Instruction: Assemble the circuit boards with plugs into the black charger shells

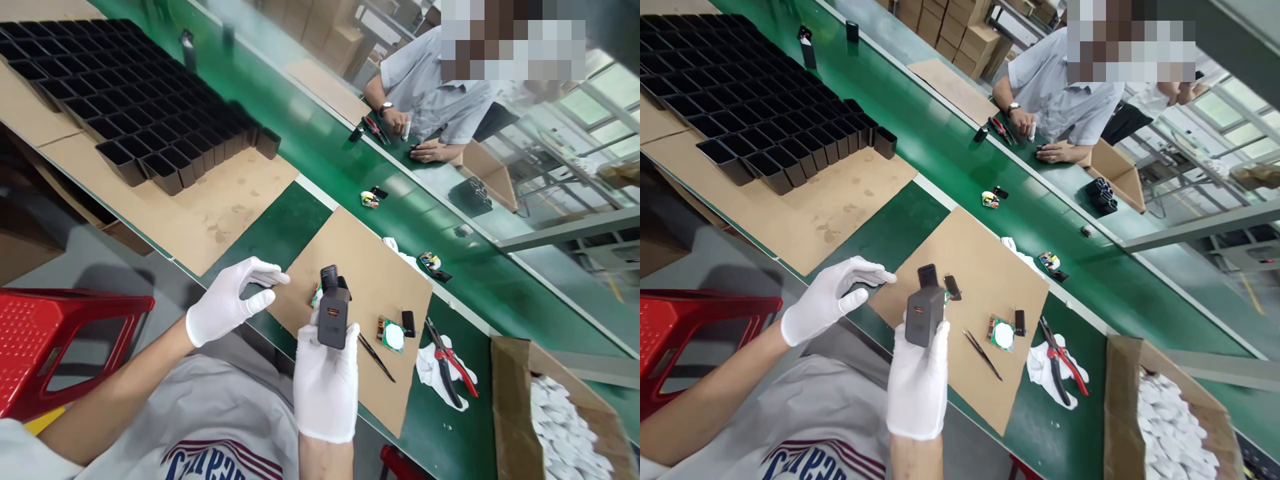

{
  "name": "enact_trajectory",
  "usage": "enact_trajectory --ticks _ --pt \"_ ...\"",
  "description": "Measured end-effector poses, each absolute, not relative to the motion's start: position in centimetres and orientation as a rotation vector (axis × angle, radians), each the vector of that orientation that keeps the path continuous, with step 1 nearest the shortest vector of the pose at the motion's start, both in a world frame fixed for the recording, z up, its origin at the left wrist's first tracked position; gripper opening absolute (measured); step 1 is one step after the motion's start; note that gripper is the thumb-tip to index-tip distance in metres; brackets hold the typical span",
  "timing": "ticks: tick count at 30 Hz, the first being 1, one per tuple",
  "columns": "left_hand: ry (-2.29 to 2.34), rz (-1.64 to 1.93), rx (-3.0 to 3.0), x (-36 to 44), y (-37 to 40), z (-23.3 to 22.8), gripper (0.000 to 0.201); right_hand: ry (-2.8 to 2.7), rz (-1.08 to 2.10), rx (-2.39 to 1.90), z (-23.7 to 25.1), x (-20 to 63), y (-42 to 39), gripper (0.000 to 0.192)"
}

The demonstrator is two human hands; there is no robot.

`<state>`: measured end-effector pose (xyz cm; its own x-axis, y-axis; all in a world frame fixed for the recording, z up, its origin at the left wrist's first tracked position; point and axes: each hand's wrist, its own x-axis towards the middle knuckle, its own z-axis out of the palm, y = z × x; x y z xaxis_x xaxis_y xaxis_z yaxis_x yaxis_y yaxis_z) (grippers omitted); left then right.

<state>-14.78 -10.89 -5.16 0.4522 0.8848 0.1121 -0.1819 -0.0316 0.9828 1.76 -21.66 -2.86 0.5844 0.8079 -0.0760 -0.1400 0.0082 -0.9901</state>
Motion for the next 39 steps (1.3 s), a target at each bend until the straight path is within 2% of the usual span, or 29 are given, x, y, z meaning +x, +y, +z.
enact_trajectory --ticks 3,8,11,15,18,24,27,30,35,39 --pt "0.725 0.968 1.359 -14.5 -11.1 -5.1 0.043 -0.228 1.036 -1.197 -3.1 1.4 -21.1 0.046" --pt "0.754 0.969 1.389 -14.5 -11.2 -4.8 0.044 -0.353 1.060 -1.287 -2.9 1.9 -21.2 0.048" --pt "0.760 0.977 1.383 -14.5 -11.3 -4.8 0.046 -0.644 0.789 -1.549 -2.7 1.8 -21.8 0.050" --pt "0.789 1.045 1.339 -14.5 -11.4 -4.7 0.048 -1.108 0.186 -1.766 -3.9 1.4 -22.1 0.028" --pt "0.812 1.087 1.355 -14.5 -11.5 -4.6 0.051 -1.587 -0.270 -1.790 -4.7 1.3 -21.9 0.026" --pt "0.846 1.141 1.385 -14.4 -11.7 -4.7 0.050 -1.626 -0.588 -1.829 -1.0 1.8 -22.1 0.030" --pt "0.853 1.174 1.409 -14.3 -11.7 -4.7 0.050 -1.617 -0.542 -1.851 -1.3 1.9 -21.9 0.031" --pt "0.868 1.192 1.448 -14.4 -11.7 -4.6 0.050 -1.685 -0.372 -1.837 -4.0 1.8 -21.4 0.030" --pt "0.872 1.159 1.496 -14.5 -11.6 -4.5 0.049 -1.630 -0.340 -1.826 -6.4 1.5 -21.2 0.032" --pt "0.878 1.132 1.498 -14.6 -11.6 -4.7 0.047 -1.482 -0.377 -1.841 -5.9 1.3 -21.0 0.052"
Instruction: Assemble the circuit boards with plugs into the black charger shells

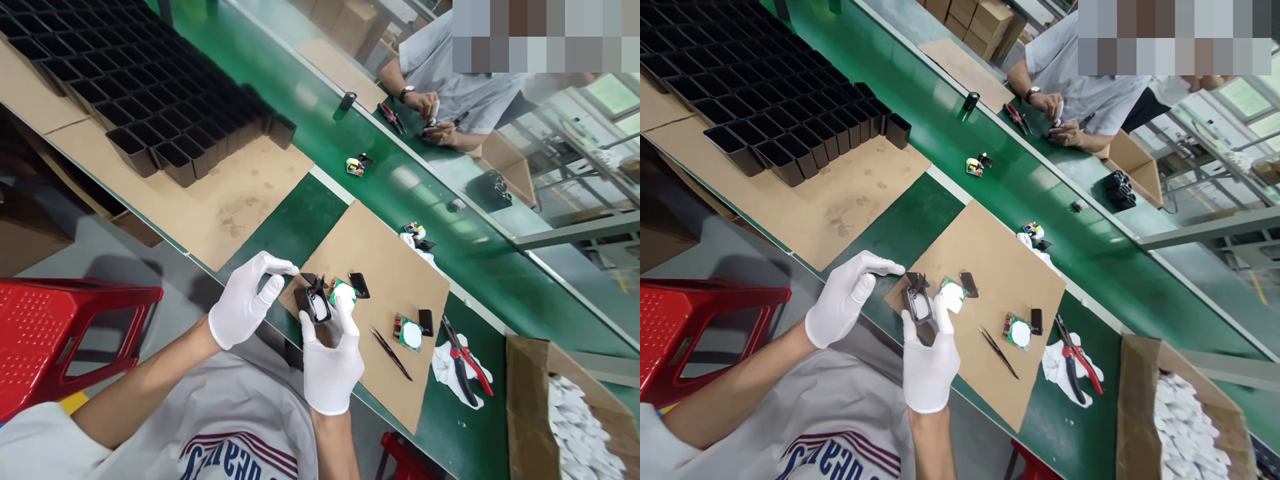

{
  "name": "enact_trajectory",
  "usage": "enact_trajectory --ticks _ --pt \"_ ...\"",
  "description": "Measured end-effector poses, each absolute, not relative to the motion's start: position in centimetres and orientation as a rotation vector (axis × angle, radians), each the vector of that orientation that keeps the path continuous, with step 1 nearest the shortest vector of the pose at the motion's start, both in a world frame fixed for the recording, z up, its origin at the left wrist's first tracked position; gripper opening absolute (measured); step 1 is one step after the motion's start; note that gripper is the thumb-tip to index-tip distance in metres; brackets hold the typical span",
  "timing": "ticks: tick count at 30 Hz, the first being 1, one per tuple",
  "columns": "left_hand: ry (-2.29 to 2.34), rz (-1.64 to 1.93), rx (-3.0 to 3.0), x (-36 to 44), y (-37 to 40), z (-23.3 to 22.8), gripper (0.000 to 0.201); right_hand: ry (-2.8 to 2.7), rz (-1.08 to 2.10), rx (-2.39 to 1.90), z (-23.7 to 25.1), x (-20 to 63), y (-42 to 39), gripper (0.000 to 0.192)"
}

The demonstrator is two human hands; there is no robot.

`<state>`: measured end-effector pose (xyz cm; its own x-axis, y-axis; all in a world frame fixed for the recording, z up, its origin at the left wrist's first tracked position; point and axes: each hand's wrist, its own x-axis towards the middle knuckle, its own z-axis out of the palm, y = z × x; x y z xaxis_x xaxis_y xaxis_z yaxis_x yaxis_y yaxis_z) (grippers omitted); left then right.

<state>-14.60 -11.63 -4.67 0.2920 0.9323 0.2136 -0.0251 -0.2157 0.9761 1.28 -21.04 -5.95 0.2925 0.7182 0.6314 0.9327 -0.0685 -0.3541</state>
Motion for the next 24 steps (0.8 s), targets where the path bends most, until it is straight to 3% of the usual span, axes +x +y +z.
enact_trajectory --ticks 11,16,20,24 --pt "0.879 1.127 1.543 -14.6 -11.6 -4.6 0.047 -1.540 -0.362 -1.703 -6.5 1.4 -21.3 0.040" --pt "0.890 1.114 1.553 -14.7 -11.6 -4.6 0.046 -1.429 -0.311 -1.710 -6.6 1.4 -21.4 0.049" --pt "0.881 1.118 1.572 -14.7 -11.6 -4.7 0.046 -1.501 -0.314 -1.639 -6.0 1.5 -21.4 0.030" --pt "0.889 1.114 1.588 -14.8 -11.6 -4.6 0.047 -1.549 -0.352 -1.634 -5.3 1.3 -21.3 0.030"
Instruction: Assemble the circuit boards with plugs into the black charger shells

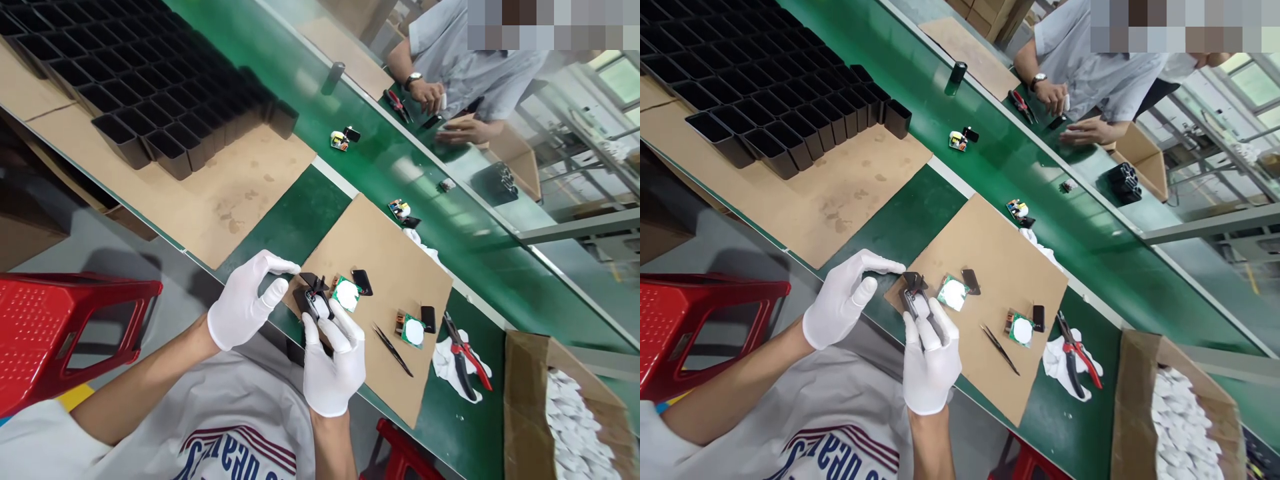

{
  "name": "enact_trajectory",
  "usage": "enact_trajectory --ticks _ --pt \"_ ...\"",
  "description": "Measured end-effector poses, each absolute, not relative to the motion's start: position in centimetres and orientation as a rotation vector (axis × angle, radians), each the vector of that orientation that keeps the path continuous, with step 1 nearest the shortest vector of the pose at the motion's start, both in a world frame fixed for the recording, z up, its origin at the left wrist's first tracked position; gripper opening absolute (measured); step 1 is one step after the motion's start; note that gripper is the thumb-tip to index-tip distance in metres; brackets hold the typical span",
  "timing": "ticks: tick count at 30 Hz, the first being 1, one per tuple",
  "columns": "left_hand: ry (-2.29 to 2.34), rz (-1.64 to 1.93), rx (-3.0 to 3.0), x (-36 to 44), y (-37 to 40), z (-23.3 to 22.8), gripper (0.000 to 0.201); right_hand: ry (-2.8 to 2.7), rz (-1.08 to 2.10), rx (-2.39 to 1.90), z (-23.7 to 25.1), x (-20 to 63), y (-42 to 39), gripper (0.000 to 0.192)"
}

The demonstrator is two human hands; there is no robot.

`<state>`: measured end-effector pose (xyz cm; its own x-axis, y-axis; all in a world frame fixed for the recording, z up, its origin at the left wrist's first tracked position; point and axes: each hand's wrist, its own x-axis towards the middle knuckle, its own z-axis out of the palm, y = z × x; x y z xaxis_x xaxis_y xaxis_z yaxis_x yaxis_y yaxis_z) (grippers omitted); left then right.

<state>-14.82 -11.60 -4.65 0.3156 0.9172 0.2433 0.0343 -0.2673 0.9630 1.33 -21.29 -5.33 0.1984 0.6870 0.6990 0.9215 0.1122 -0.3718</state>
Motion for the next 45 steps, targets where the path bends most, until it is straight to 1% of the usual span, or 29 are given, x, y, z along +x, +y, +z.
enact_trajectory --ticks 4,10,22,24,28,34,36,41,43,45 --pt "0.886 1.119 1.577 -14.8 -11.6 -4.6 0.048 -1.533 -0.383 -1.659 -5.5 1.2 -21.3 0.035" --pt "0.879 1.120 1.569 -14.8 -11.6 -4.7 0.047 -1.489 -0.335 -1.699 -6.3 1.3 -21.4 0.045" --pt "0.880 1.111 1.556 -14.9 -11.7 -4.7 0.044 -1.574 -0.363 -1.666 -5.6 1.2 -21.2 0.034" --pt "0.871 1.115 1.545 -14.9 -11.6 -4.7 0.044 -1.547 -0.359 -1.689 -5.8 1.1 -21.1 0.036" --pt "0.853 1.106 1.531 -15.0 -11.6 -4.9 0.041 -1.536 -0.342 -1.739 -6.1 1.3 -21.2 0.048" --pt "0.835 1.083 1.536 -15.0 -11.7 -4.9 0.037 -1.654 -0.353 -1.744 -5.5 1.7 -21.5 0.051" --pt "0.837 1.079 1.538 -14.9 -11.8 -4.9 0.036 -1.668 -0.357 -1.743 -5.4 1.7 -21.6 0.048" --pt "0.832 1.070 1.552 -14.7 -11.9 -5.0 0.038 -1.695 -0.346 -1.735 -5.3 1.7 -21.4 0.034" --pt "0.834 1.069 1.562 -14.6 -11.9 -5.0 0.038 -1.647 -0.257 -1.737 -4.5 1.9 -21.1 0.027" --pt "0.837 1.067 1.555 -14.6 -11.9 -4.9 0.038 -1.428 -0.046 -1.783 -3.1 2.2 -20.8 0.018"
